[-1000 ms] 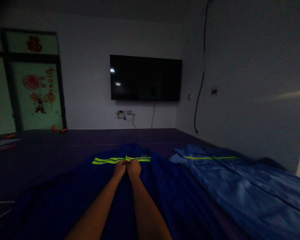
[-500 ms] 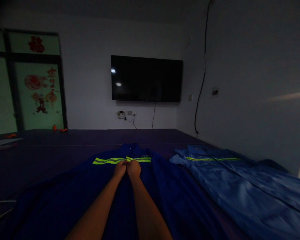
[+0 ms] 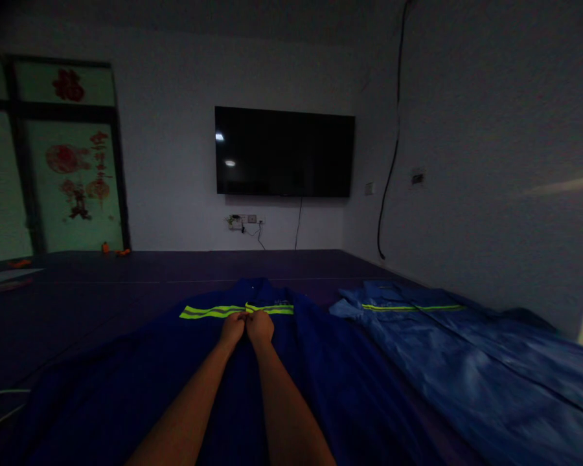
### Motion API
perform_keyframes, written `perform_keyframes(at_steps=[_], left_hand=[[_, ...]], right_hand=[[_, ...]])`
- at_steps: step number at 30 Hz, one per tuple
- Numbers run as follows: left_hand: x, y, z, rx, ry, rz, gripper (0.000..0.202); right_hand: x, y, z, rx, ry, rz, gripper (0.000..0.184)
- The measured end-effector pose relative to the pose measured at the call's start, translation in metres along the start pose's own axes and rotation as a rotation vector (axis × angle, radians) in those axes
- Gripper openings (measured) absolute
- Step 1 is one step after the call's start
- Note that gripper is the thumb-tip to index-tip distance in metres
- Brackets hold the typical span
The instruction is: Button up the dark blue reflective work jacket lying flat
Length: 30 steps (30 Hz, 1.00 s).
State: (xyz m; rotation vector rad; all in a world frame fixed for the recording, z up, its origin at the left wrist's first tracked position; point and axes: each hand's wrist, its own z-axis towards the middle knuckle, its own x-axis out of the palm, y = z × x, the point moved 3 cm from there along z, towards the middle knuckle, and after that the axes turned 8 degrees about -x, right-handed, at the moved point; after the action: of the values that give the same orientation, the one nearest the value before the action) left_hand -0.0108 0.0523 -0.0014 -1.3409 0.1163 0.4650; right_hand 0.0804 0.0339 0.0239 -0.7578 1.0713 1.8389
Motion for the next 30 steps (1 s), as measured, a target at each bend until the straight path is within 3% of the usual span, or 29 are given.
perform_keyframes(at_steps=[4,15,30], left_hand=[[-0.001,-0.002,-0.001,0.000,0.009,-0.024,0.034],[-0.001,-0.007,-0.006,-0.039,-0.044,0.189,0.026],[0.001,0.004,0.006,-0.008,0.018,0.025,0.031]], right_hand=[[0.000,0.000,-0.001,0.023,0.004,-0.028,0.028],[0.003,-0.002,0.001,0.035,0.001,-0.037,0.023],[0.004,-0.003,0.003,-0.004,0.004,-0.007,0.026]])
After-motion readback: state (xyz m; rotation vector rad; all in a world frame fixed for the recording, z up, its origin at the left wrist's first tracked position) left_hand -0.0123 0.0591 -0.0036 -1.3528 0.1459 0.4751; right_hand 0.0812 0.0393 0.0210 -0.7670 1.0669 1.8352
